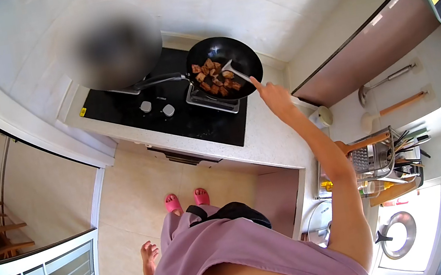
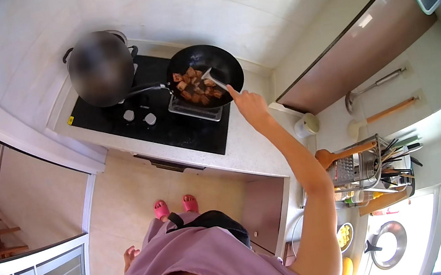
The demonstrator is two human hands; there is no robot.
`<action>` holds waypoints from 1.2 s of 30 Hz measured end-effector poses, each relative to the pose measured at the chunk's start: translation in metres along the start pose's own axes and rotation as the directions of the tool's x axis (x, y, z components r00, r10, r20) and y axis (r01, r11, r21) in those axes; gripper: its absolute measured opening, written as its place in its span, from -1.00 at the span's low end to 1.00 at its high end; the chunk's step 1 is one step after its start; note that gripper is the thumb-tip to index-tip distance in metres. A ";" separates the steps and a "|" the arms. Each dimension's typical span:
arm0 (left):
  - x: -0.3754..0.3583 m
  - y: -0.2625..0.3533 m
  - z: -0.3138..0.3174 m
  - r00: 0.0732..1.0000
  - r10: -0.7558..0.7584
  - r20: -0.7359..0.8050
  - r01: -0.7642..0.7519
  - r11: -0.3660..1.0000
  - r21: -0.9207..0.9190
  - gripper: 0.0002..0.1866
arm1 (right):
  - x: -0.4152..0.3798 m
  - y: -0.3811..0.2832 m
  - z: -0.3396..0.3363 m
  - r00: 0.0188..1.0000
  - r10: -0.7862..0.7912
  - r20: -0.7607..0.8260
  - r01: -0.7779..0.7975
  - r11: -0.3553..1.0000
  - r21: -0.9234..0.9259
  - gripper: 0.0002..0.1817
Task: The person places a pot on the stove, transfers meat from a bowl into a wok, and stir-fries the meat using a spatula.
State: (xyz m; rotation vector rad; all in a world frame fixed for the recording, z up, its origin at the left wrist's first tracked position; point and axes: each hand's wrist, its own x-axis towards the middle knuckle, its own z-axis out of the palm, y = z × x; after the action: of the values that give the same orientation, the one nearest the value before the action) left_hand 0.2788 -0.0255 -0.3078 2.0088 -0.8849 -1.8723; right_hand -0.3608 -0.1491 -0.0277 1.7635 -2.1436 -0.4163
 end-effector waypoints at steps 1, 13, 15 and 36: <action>0.003 0.001 -0.001 1.000 -0.017 0.012 0.017 1.000 -0.012 -0.56 | 0.007 -0.003 0.004 0.999 -0.006 -0.037 0.005 1.000 -0.022 -0.36; 0.012 -0.005 0.003 0.999 -0.040 0.025 0.042 0.996 -0.081 -0.53 | 0.008 0.009 0.006 0.999 0.052 -0.004 -0.052 0.996 -0.075 -0.43; 0.008 -0.003 0.003 0.996 -0.059 0.059 0.063 0.996 -0.060 -0.52 | 0.009 0.005 0.006 0.998 0.061 -0.011 -0.062 0.996 -0.066 -0.42; 0.011 -0.003 -0.001 0.999 -0.023 0.049 0.023 1.000 0.004 -0.59 | 0.008 0.008 0.004 0.999 0.042 -0.013 -0.042 0.998 -0.043 -0.40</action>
State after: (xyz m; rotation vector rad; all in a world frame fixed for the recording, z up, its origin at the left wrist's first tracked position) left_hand 0.2799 -0.0294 -0.3184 1.9910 -0.8825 -1.9418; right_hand -0.3710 -0.1550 -0.0272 1.6905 -2.1433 -0.4362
